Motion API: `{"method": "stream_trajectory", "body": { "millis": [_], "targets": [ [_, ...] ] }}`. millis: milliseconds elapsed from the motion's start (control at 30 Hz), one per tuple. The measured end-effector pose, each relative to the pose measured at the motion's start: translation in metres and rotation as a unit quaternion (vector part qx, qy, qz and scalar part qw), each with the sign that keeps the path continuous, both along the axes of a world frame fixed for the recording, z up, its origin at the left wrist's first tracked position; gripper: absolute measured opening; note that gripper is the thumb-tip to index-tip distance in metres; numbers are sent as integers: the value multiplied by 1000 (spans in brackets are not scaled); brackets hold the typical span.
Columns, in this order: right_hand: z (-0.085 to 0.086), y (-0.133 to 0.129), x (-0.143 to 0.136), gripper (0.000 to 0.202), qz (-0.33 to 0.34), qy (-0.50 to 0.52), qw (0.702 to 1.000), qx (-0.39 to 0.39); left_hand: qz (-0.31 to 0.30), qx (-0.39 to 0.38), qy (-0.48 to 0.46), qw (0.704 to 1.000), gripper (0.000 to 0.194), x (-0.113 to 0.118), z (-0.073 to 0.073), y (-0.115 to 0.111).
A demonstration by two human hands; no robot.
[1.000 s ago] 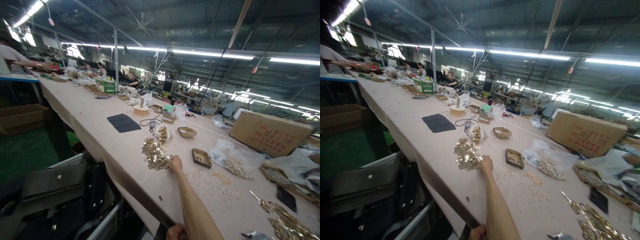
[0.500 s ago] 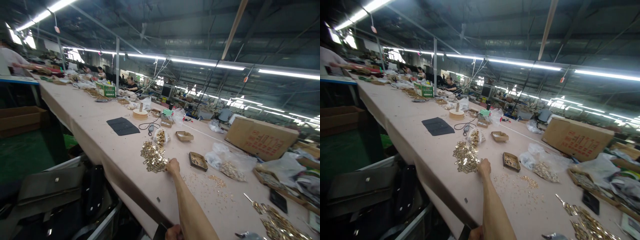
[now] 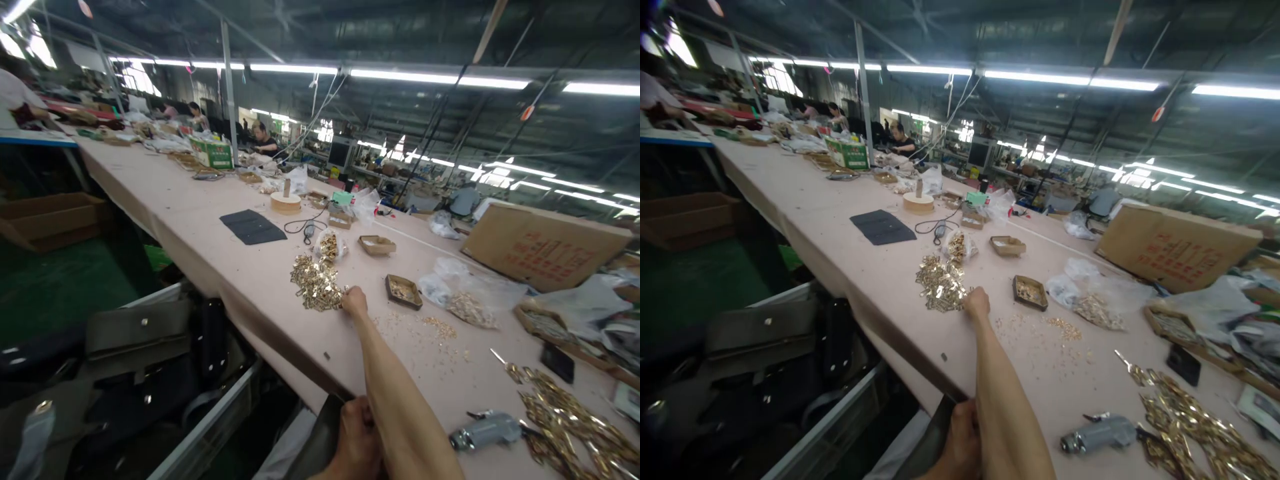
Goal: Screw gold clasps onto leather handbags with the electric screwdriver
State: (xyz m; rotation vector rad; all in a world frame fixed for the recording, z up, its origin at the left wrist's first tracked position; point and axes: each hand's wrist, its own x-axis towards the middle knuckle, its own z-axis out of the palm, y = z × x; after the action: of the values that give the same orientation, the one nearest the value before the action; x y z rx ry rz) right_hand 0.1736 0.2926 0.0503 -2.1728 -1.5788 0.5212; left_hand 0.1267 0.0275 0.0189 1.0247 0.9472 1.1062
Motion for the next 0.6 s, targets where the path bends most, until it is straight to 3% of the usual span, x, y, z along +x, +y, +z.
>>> {"method": "stream_trajectory", "body": {
  "millis": [200,300,467,600],
  "targets": [
    [-27,11,7,27,3,48,999,14,12,-43,-31,999,22,4,-14,-4],
    [-30,8,8,24,3,89,995,54,16,-28,-51,998,18,4,-26,-3],
    [-9,-18,16,31,12,173,975,142,-9,-72,-38,997,20,7,-43,1],
    [19,-81,39,39,35,221,952,207,-19,-83,-21,996,18,8,-44,4]
  ]
}}
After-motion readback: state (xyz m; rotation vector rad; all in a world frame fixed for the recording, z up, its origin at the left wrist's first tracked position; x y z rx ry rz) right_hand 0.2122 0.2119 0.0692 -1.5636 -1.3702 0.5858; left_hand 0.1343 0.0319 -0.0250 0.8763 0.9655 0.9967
